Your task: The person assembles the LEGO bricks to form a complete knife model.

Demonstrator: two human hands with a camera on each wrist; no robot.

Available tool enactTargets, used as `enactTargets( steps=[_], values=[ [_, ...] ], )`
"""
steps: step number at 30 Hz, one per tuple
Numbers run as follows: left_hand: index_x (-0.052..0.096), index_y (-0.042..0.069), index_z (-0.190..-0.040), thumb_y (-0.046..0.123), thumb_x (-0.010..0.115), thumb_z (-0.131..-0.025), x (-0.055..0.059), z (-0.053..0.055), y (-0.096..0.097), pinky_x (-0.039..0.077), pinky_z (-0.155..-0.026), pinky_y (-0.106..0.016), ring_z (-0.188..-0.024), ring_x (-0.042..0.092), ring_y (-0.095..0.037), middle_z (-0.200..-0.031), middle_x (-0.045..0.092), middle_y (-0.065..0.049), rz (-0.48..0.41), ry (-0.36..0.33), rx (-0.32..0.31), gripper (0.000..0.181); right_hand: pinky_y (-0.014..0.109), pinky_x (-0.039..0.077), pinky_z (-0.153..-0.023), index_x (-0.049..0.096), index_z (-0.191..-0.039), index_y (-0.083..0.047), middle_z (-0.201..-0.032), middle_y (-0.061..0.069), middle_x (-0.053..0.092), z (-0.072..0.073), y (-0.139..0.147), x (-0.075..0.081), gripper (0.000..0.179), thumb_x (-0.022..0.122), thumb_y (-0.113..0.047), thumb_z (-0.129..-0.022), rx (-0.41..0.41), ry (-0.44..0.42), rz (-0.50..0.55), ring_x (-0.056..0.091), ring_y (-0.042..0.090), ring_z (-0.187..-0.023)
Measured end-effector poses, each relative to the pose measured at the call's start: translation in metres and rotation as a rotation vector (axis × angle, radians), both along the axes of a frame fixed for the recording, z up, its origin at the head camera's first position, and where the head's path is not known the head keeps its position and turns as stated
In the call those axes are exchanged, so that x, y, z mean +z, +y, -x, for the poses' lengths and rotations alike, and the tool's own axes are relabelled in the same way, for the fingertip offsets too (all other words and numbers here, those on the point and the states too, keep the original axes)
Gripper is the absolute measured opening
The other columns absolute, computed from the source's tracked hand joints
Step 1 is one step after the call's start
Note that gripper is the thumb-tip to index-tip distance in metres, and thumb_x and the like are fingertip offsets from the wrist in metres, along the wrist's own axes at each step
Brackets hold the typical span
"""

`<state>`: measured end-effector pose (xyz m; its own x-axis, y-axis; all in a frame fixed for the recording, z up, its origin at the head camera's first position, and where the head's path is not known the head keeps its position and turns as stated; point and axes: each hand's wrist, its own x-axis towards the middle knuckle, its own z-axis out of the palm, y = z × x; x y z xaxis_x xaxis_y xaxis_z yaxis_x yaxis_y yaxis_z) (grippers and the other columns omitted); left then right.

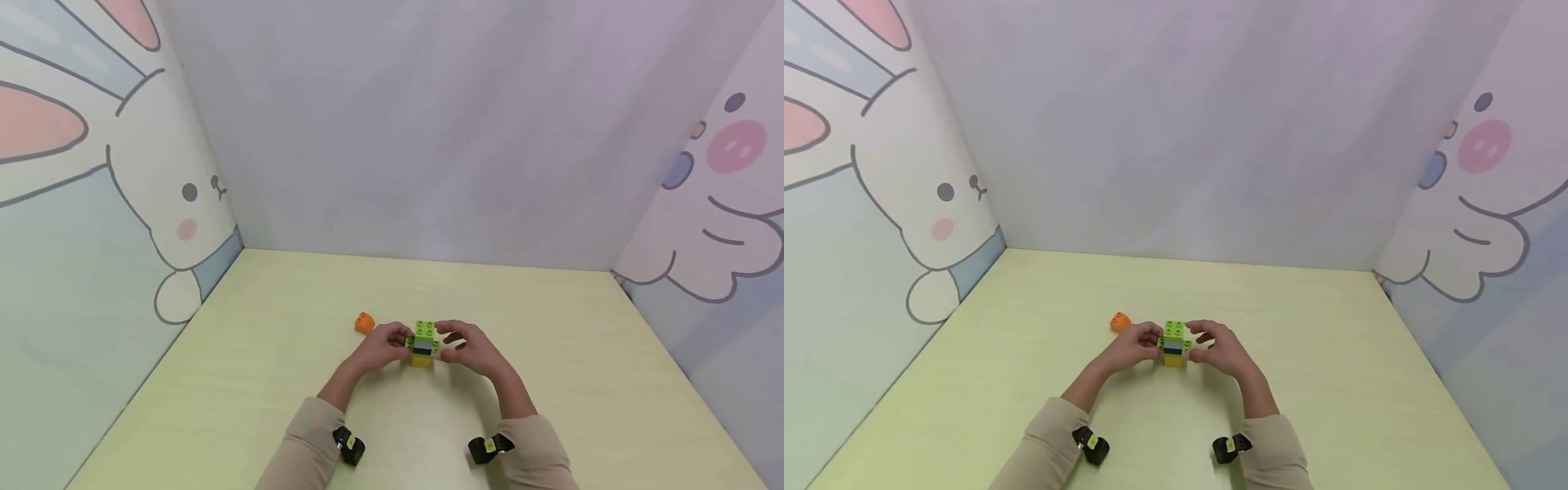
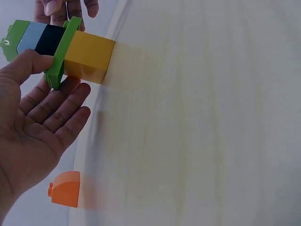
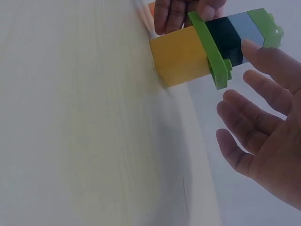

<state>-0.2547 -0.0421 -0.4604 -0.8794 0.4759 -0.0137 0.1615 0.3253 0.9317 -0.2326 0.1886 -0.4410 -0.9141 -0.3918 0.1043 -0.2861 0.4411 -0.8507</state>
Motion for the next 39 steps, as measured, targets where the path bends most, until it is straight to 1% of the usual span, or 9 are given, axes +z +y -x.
enactTargets(
  steps=[5,9,11,15,17,22,27,31,39],
  values=[
    [0.060,0.000,-0.106,0.001,0.066,-0.083,0.019,-0.010,-0.001,0.047,-0.081,-0.036,-0.091,0.057,-0.022,-0.098,0.062,-0.009,-0.011,-0.005,-0.010,0.024,0.040,0.049,-0.077,0.056,-0.122,0.001,-0.114,0.017,0.058,0.002,0.000,-0.007,0.050,0.075,-0.012,-0.078,0.002,-0.043,0.001,0.057,0.031,-0.097],
    [0.059,-0.002,-0.105,-0.001,0.065,-0.082,0.032,-0.018,-0.002,0.047,-0.080,-0.035,-0.091,0.057,-0.024,-0.098,0.061,-0.012,-0.021,-0.002,-0.021,0.024,0.039,0.048,-0.077,0.055,-0.120,0.006,-0.112,0.019,0.058,0.000,-0.003,-0.006,0.047,0.073,-0.006,-0.079,0.028,-0.056,0.015,0.057,0.032,-0.094],
    [0.059,-0.002,-0.105,-0.002,0.065,-0.082,0.028,-0.016,-0.002,0.047,-0.079,-0.035,-0.090,0.057,-0.024,-0.098,0.062,-0.011,-0.029,0.002,-0.022,0.024,0.038,0.047,-0.075,0.055,-0.118,0.009,-0.109,0.021,0.059,-0.003,-0.006,0.000,0.044,0.072,-0.003,-0.079,0.043,-0.056,0.022,0.057,0.033,-0.092],
    [0.059,0.000,-0.106,0.000,0.066,-0.082,0.012,-0.007,-0.002,0.047,-0.079,-0.035,-0.090,0.057,-0.021,-0.097,0.062,-0.007,-0.030,0.015,-0.019,0.025,0.032,0.047,-0.070,0.057,-0.113,0.011,-0.100,0.019,0.061,-0.007,-0.010,0.008,0.038,0.070,0.001,-0.079,0.066,-0.052,0.023,0.056,0.030,-0.085],
    [0.060,0.002,-0.107,0.003,0.067,-0.082,0.004,-0.002,-0.002,0.047,-0.080,-0.034,-0.090,0.058,-0.019,-0.097,0.062,-0.005,-0.020,0.012,-0.015,0.025,0.029,0.046,-0.067,0.059,-0.111,0.010,-0.094,0.015,0.062,-0.005,-0.010,0.004,0.036,0.071,0.000,-0.079,0.063,-0.050,0.014,0.055,0.025,-0.081],
    [0.060,0.003,-0.105,0.004,0.068,-0.082,-0.001,0.000,-0.002,0.047,-0.080,-0.034,-0.089,0.058,-0.018,-0.095,0.062,-0.004,-0.019,0.002,-0.018,0.025,0.027,0.046,-0.064,0.063,-0.109,0.005,-0.085,0.004,0.062,0.005,-0.006,-0.016,0.035,0.074,-0.006,-0.078,0.034,-0.048,-0.017,0.054,0.018,-0.075],
    [0.060,0.003,-0.105,0.004,0.068,-0.082,-0.002,0.001,-0.001,0.047,-0.080,-0.034,-0.089,0.058,-0.018,-0.095,0.062,-0.004,-0.024,-0.003,-0.022,0.024,0.029,0.046,-0.065,0.064,-0.107,0.004,-0.084,0.003,0.062,0.007,-0.004,-0.020,0.035,0.075,-0.009,-0.077,0.027,-0.041,-0.023,0.055,0.019,-0.075],
    [0.060,0.002,-0.108,0.005,0.068,-0.082,0.000,0.002,-0.006,0.047,-0.080,-0.032,-0.091,0.058,-0.018,-0.098,0.062,-0.005,-0.022,0.004,-0.060,0.027,0.029,0.046,-0.064,0.065,-0.107,0.004,-0.083,0.003,0.062,0.006,-0.006,-0.018,0.035,0.076,-0.009,-0.077,0.017,-0.035,-0.046,0.054,0.019,-0.075],
    [0.055,-0.004,-0.116,0.006,0.068,-0.084,0.017,0.002,-0.021,0.049,-0.079,-0.035,-0.097,0.058,-0.025,-0.112,0.058,-0.019,-0.055,0.042,-0.053,0.036,0.029,0.046,-0.062,0.065,-0.108,0.004,-0.082,0.002,0.060,0.005,-0.009,-0.013,0.036,0.075,-0.009,-0.076,0.006,-0.018,-0.100,0.053,0.017,-0.073]
  ],
)
